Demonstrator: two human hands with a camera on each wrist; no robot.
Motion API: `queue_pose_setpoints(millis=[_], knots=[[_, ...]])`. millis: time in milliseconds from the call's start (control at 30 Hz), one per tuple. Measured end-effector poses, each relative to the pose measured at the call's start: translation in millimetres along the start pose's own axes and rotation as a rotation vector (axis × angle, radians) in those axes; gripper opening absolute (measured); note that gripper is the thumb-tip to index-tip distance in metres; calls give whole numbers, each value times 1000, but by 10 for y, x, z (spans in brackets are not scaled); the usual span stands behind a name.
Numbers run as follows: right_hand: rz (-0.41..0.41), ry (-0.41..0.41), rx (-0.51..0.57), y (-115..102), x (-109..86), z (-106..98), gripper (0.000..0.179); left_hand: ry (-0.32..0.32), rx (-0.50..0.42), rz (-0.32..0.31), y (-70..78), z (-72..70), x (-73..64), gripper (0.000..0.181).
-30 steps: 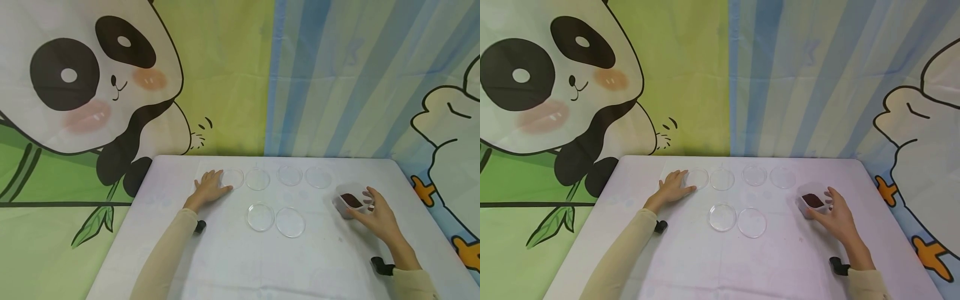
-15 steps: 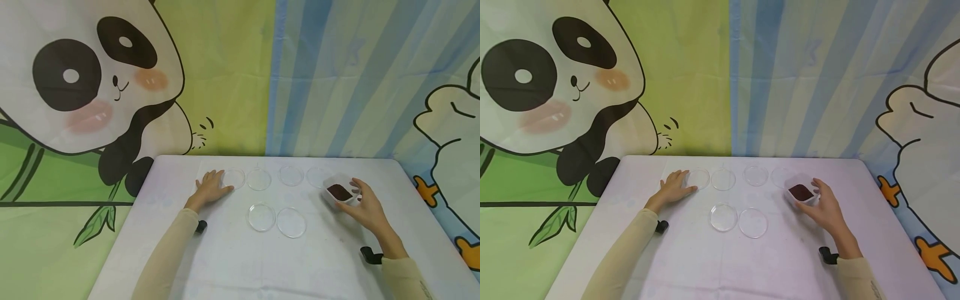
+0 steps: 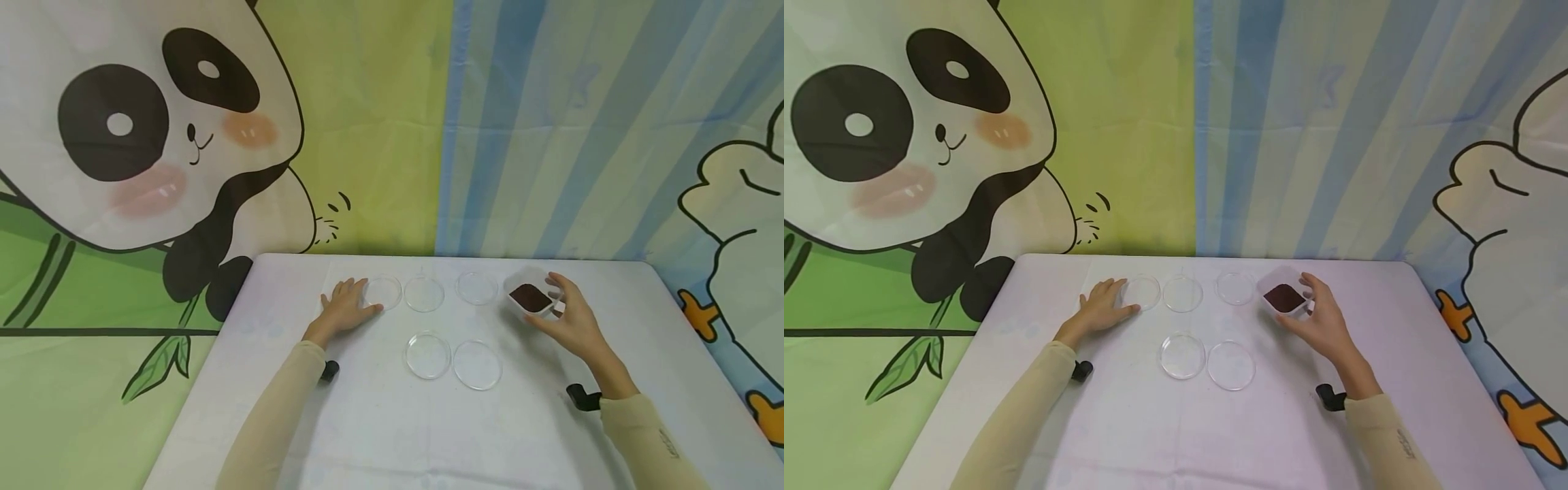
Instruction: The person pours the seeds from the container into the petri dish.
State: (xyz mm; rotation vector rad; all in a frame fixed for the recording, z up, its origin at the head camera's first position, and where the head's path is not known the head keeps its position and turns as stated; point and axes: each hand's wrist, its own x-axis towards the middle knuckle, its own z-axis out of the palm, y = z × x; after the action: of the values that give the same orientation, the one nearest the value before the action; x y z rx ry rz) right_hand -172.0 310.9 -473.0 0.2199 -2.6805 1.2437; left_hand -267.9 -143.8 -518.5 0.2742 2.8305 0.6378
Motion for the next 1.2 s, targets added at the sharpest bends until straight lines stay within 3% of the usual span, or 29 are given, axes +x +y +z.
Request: queue_pose_setpoints(millis=[300,1200], knots=[[-38,-38,49,-165,222,216,98,2,9,0,-15,5,-10,88],[-206,-174,-35,-713,876,878,95,2,-3,-1,-3,-24,-14,88]])
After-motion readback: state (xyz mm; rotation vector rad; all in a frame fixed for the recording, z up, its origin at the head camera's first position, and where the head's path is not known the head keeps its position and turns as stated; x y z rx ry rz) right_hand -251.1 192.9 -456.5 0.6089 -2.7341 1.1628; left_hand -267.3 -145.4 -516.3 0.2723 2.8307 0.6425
